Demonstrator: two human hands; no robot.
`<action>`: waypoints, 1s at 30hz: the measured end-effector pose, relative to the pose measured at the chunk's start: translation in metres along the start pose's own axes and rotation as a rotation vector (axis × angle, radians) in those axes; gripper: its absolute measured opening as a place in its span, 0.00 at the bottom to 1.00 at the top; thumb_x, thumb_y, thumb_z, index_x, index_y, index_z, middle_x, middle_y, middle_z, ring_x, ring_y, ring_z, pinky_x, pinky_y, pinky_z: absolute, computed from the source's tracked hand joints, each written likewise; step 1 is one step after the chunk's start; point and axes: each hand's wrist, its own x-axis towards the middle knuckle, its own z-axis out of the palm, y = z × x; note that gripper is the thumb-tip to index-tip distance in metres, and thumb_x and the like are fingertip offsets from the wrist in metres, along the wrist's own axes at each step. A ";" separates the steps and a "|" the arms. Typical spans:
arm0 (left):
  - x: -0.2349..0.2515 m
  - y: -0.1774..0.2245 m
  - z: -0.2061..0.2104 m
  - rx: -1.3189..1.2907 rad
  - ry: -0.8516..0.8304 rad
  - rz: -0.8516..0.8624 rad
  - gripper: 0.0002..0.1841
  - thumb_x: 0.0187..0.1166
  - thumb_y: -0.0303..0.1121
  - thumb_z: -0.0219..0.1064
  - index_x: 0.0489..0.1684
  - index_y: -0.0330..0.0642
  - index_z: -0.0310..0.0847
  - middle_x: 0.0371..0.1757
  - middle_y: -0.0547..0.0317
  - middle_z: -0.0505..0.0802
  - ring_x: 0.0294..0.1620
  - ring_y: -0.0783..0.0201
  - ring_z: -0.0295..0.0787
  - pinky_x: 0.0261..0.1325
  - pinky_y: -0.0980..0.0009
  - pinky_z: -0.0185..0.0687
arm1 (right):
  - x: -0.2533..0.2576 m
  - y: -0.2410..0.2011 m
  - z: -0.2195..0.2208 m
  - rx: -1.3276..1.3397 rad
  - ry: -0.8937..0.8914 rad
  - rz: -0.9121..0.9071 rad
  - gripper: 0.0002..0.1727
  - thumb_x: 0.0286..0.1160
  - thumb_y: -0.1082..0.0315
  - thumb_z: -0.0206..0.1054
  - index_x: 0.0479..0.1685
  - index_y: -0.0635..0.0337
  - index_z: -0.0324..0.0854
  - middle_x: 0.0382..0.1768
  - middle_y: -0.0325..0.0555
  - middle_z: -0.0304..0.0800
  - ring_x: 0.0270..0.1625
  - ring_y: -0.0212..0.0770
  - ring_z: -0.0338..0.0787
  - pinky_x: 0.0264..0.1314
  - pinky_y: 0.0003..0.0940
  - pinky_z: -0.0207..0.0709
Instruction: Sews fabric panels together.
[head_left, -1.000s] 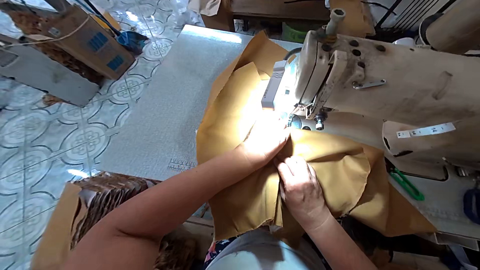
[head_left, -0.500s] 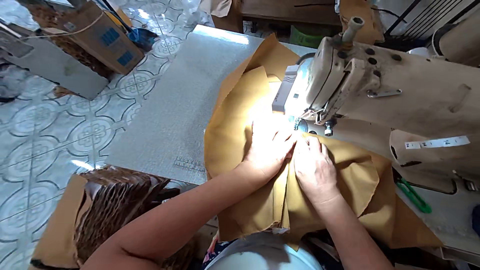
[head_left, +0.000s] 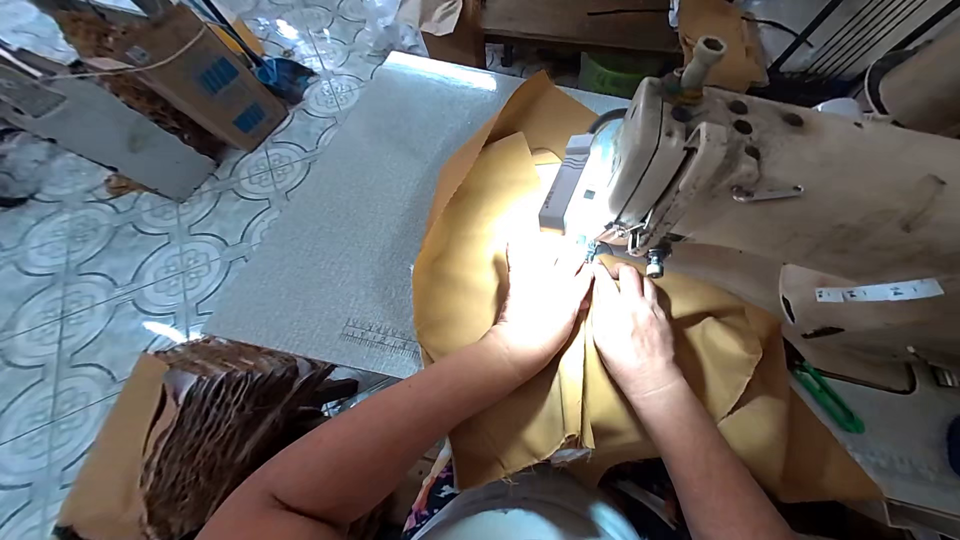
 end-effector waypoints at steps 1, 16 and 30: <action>0.000 0.000 0.000 -0.004 0.002 0.000 0.18 0.83 0.39 0.67 0.69 0.53 0.87 0.77 0.59 0.85 0.81 0.44 0.74 0.75 0.25 0.59 | 0.000 0.000 0.001 0.002 0.005 0.000 0.23 0.82 0.66 0.59 0.74 0.54 0.83 0.64 0.58 0.87 0.65 0.62 0.87 0.58 0.55 0.84; -0.014 0.004 -0.014 -0.055 -0.105 0.018 0.16 0.89 0.39 0.59 0.64 0.44 0.87 0.64 0.53 0.91 0.66 0.49 0.87 0.69 0.42 0.77 | -0.019 -0.005 -0.019 -0.030 -0.083 0.078 0.23 0.87 0.59 0.55 0.77 0.46 0.80 0.73 0.52 0.83 0.72 0.61 0.83 0.59 0.60 0.81; -0.017 -0.052 0.004 -0.202 0.036 0.537 0.17 0.88 0.32 0.51 0.55 0.41 0.89 0.64 0.57 0.94 0.59 0.61 0.94 0.60 0.63 0.88 | -0.017 0.039 -0.018 0.112 0.043 -0.339 0.18 0.84 0.62 0.59 0.62 0.58 0.89 0.66 0.53 0.89 0.70 0.55 0.87 0.70 0.51 0.80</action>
